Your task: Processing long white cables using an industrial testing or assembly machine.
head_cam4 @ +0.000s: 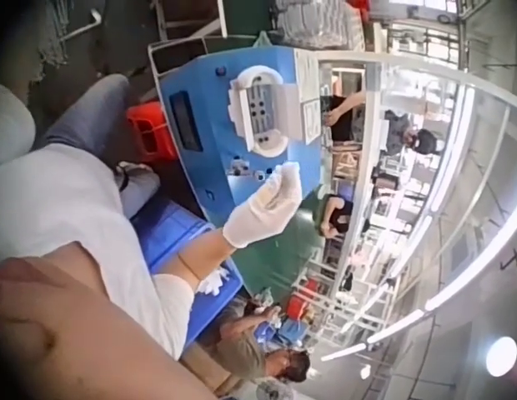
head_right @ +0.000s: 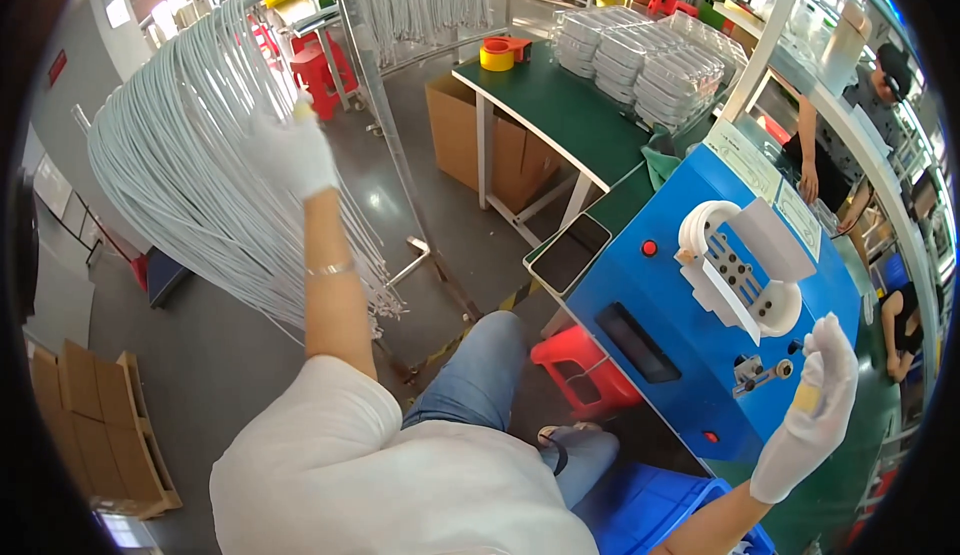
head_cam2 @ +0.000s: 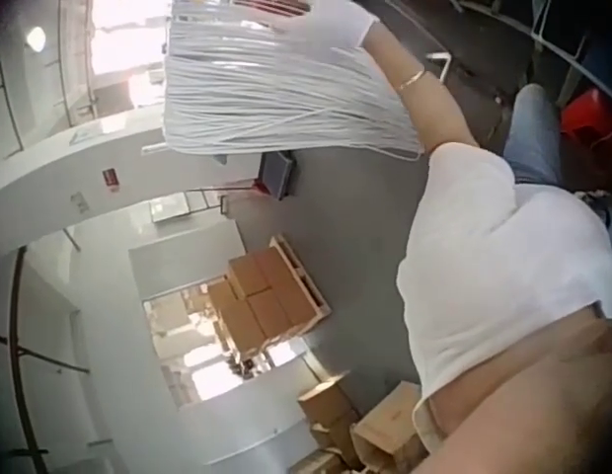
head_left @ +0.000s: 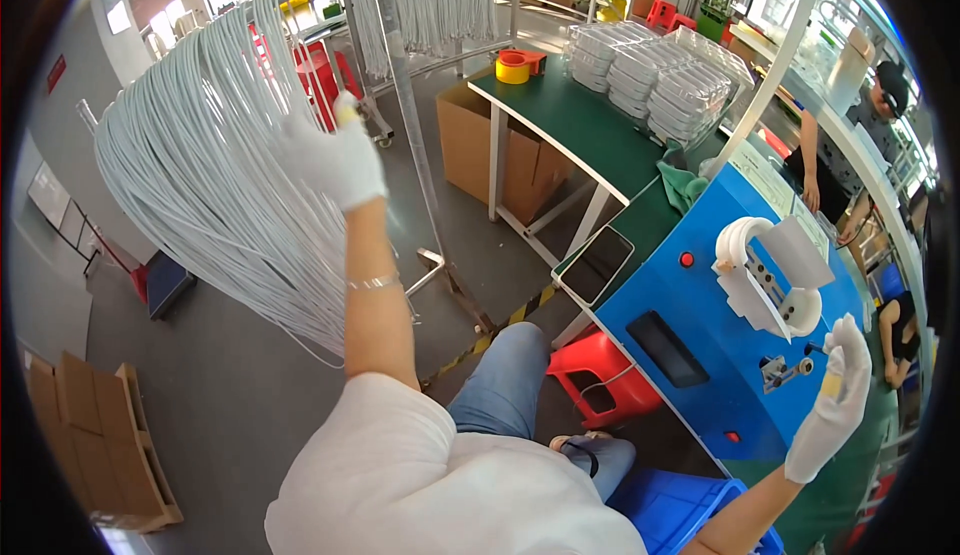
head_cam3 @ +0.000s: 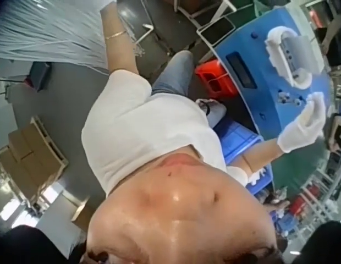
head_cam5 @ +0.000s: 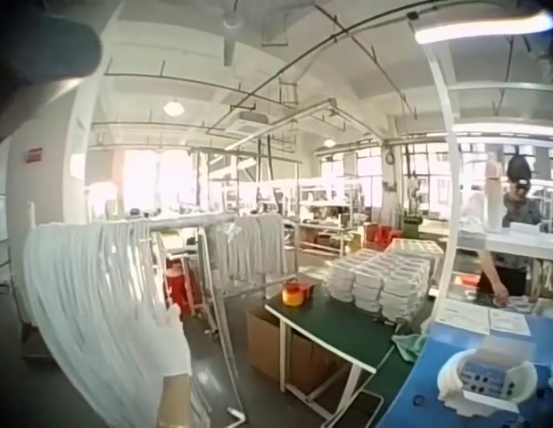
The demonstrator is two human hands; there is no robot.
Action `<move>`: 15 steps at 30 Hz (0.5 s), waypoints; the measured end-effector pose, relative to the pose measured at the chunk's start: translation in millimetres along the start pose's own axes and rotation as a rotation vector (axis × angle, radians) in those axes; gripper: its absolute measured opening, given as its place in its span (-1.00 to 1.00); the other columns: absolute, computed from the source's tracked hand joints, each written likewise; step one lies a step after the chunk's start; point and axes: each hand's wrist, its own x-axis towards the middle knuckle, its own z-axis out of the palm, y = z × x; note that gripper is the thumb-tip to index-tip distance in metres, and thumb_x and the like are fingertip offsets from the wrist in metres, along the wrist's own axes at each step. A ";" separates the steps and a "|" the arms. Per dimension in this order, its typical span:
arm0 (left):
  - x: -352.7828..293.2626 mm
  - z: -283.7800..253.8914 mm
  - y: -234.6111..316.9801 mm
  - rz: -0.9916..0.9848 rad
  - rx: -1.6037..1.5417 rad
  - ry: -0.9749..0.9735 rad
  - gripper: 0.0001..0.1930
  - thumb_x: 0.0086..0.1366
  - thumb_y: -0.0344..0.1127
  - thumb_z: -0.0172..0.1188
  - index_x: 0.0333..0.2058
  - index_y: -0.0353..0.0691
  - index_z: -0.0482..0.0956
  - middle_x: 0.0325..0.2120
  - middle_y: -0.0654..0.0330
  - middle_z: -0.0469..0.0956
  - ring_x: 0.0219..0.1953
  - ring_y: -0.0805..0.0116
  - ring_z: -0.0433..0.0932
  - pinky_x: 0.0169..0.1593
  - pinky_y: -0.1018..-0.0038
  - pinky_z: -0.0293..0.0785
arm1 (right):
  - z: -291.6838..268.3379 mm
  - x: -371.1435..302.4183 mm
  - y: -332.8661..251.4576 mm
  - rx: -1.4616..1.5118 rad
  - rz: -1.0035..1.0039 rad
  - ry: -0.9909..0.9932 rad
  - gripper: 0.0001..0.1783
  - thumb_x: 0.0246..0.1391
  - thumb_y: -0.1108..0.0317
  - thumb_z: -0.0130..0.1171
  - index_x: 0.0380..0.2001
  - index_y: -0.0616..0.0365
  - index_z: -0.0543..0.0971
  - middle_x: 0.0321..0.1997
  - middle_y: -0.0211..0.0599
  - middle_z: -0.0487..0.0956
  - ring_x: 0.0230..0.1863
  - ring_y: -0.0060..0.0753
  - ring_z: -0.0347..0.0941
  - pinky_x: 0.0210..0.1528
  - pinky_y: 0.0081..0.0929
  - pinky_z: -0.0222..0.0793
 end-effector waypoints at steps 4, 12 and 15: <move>47.4 7.4 -32.1 -0.016 0.184 -0.255 -0.62 0.11 -0.11 0.21 -0.14 -0.18 0.56 -0.24 0.01 0.54 -0.20 0.12 0.53 -0.15 0.23 0.44 | 17.6 -2.5 -11.1 0.040 -0.033 -0.068 -0.62 0.12 0.54 -0.15 0.00 0.29 0.45 -0.01 -0.22 0.47 0.02 -0.42 0.37 0.13 -0.50 0.24; 80.1 7.1 -45.7 0.137 0.346 -0.261 -0.70 0.17 -0.04 0.08 -0.30 -0.10 0.61 -0.39 0.02 0.58 -0.33 -0.03 0.55 -0.19 0.22 0.44 | 40.1 -3.9 -25.3 0.005 -0.154 -0.148 -0.78 0.22 0.43 -0.03 -0.15 0.27 0.53 -0.22 -0.34 0.50 -0.15 -0.53 0.39 -0.06 -0.61 0.27; 75.3 -8.4 -21.5 0.193 0.306 -0.425 -0.72 0.19 -0.11 0.06 -0.33 -0.17 0.62 -0.44 0.02 0.59 -0.39 0.06 0.58 -0.28 0.28 0.49 | 27.7 -10.3 -34.6 -0.073 -0.113 -0.136 -0.78 0.22 0.44 -0.04 -0.16 0.29 0.53 -0.23 -0.32 0.49 -0.16 -0.51 0.40 -0.07 -0.61 0.28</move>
